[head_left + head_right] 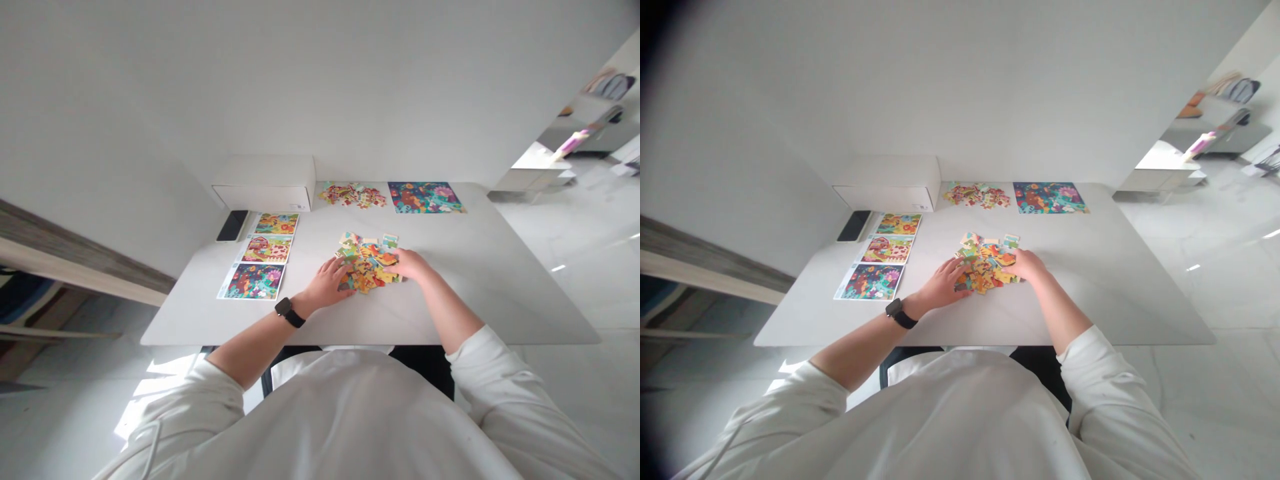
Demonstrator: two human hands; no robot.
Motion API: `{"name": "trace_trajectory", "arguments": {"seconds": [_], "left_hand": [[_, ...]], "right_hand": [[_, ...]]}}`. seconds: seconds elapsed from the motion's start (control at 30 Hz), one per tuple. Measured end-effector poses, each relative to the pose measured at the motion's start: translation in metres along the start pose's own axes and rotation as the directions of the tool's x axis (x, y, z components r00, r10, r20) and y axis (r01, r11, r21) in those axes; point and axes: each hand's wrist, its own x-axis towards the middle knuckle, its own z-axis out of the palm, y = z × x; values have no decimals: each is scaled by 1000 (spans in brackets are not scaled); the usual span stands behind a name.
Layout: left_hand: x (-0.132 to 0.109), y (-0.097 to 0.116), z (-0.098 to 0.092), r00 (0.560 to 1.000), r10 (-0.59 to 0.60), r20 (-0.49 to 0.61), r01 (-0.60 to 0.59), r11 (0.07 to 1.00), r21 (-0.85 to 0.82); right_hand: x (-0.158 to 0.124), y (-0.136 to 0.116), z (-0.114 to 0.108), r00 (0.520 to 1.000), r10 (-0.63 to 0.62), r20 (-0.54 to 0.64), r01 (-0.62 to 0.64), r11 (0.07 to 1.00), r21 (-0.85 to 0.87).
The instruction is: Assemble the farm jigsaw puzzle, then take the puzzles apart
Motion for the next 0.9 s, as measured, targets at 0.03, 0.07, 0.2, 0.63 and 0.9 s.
{"name": "trace_trajectory", "arguments": {"seconds": [0.03,0.07,0.2,0.63,0.9], "left_hand": [[-4,0,-1,1000,2,6,-2,1000,5],[-7,0,-3,1000,-3,5,3,1000,13],[-16,1,-10,998,-50,-25,52,997,61],[-4,7,-1,994,-45,-99,37,996,-85],[6,22,4,993,121,16,-121,993,-5]], "right_hand": [[2,0,1,1000,-2,27,0,999,53],[3,-2,2,999,-3,46,-2,993,122],[5,-15,9,995,-63,79,23,905,426],[9,-43,-15,985,-111,-135,158,898,411],[19,-19,9,946,-239,-218,235,971,-44]]}}
